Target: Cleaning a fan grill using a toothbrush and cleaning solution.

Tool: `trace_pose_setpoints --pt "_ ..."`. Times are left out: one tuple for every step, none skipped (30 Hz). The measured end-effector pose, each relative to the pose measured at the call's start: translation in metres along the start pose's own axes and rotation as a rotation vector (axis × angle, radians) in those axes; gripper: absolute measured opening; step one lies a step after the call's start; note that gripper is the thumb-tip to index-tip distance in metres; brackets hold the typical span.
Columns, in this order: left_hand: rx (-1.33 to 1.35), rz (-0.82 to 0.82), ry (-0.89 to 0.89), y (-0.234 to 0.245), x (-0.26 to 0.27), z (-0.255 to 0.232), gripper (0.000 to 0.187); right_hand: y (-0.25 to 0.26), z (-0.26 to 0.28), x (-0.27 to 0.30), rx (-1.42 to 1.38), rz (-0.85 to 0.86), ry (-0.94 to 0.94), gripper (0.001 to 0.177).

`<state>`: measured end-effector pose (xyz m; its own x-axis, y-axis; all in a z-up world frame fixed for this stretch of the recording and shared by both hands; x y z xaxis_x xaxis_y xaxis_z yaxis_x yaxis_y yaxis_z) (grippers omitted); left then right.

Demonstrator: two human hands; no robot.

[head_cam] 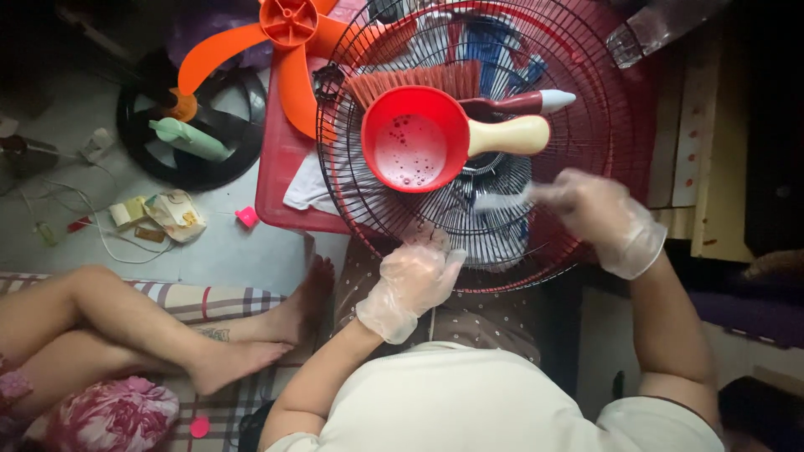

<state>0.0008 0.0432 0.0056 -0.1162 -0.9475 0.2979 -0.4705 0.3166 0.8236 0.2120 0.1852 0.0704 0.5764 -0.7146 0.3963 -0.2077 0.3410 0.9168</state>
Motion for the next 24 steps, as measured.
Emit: trace_pose_setpoints --pt "-0.009 0.038 -0.005 0.0 0.0 0.002 0.056 0.005 -0.007 0.0 0.073 -0.073 -0.109 0.046" --pt "-0.017 0.076 -0.009 -0.001 -0.001 0.004 0.056 0.01 -0.013 0.001 0.146 -0.148 -0.217 0.049" --pt "-0.018 0.074 -0.01 -0.005 0.001 0.002 0.056 0.002 -0.014 -0.001 0.146 -0.149 -0.217 0.049" --pt "-0.045 -0.048 -0.029 -0.006 0.003 -0.001 0.054 -0.009 -0.014 -0.004 0.054 -0.067 -0.136 0.044" --pt "-0.075 -0.173 -0.047 -0.006 0.005 -0.003 0.053 -0.02 -0.012 -0.008 -0.038 0.011 -0.052 0.039" --pt "-0.078 -0.176 -0.046 -0.01 0.004 0.003 0.053 -0.002 0.0 -0.005 -0.039 0.007 -0.051 0.039" --pt "-0.069 -0.213 -0.081 -0.015 0.004 0.007 0.052 0.016 0.008 0.001 -0.06 -0.052 -0.159 0.032" --pt "-0.06 -0.251 -0.115 -0.02 0.005 0.01 0.05 0.035 0.016 0.006 -0.081 -0.112 -0.268 0.026" --pt "-0.058 -0.248 -0.115 -0.021 0.005 0.012 0.05 0.043 0.023 0.004 -0.081 -0.109 -0.269 0.026" --pt "-0.097 -0.369 -0.183 -0.019 0.008 0.011 0.043 0.048 0.028 0.002 -0.257 -0.03 -0.381 0.015" --pt "-0.138 -0.494 -0.252 -0.017 0.009 0.011 0.037 0.053 0.032 0.0 -0.434 0.047 -0.488 0.046" --pt "-0.138 -0.495 -0.252 -0.014 0.01 0.008 0.037 0.03 0.022 -0.003 -0.435 0.046 -0.489 0.046" --pt "-0.147 -0.526 -0.224 -0.01 0.011 0.006 0.039 0.011 0.018 -0.008 -0.241 -0.006 -0.256 0.013" --pt "-0.155 -0.557 -0.196 -0.006 0.012 0.005 0.042 -0.01 0.014 -0.013 -0.046 -0.056 -0.024 0.036" --pt "-0.154 -0.555 -0.196 -0.001 0.013 0.002 0.042 0.0 0.018 -0.011 -0.047 -0.054 -0.024 0.036" --pt "-0.171 -0.594 -0.217 0.005 0.014 0.0 0.041 0.014 0.02 -0.009 -0.113 -0.196 -0.067 0.027" --pt "-0.188 -0.633 -0.238 0.011 0.016 -0.004 0.041 0.027 0.022 -0.006 -0.178 -0.336 -0.11 0.018" --pt "-0.186 -0.631 -0.237 0.023 0.019 -0.01 0.041 0.026 0.025 -0.005 -0.178 -0.334 -0.11 0.018" --pt "-0.079 -0.356 -0.097 0.03 0.017 -0.011 0.045 0.024 0.03 -0.006 -0.113 -0.242 -0.065 0.013" --pt "0.029 -0.08 0.042 0.036 0.018 -0.012 0.056 0.022 0.035 -0.008 -0.049 -0.151 -0.019 0.01" --pt "0.028 -0.081 0.042 0.052 0.018 -0.017 0.056 0.019 0.033 -0.009 -0.049 -0.151 -0.02 0.01" --pt "0.09 0.144 0.077 0.062 0.019 -0.021 0.067 0.014 0.03 -0.01 -0.042 -0.095 -0.012 0.014" --pt "0.152 0.369 0.109 0.072 0.021 -0.027 0.083 0.01 0.028 -0.011 -0.034 -0.04 -0.007 0.017" --pt "0.152 0.369 0.106 0.063 0.021 -0.02 0.083 0.01 0.022 -0.012 -0.033 -0.041 -0.009 0.017"
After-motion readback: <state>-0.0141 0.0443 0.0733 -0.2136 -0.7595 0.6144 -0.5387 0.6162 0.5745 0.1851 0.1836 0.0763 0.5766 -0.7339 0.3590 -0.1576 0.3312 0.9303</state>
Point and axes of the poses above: each hand's wrist, its own x-axis away from the middle knuckle, its own y-axis out of the back of the hand, z = x × y, the point moved 3 cm from there along -x, towards the middle knuckle, and after that the axes turned 3 degrees about x, right-handed, at the moved point
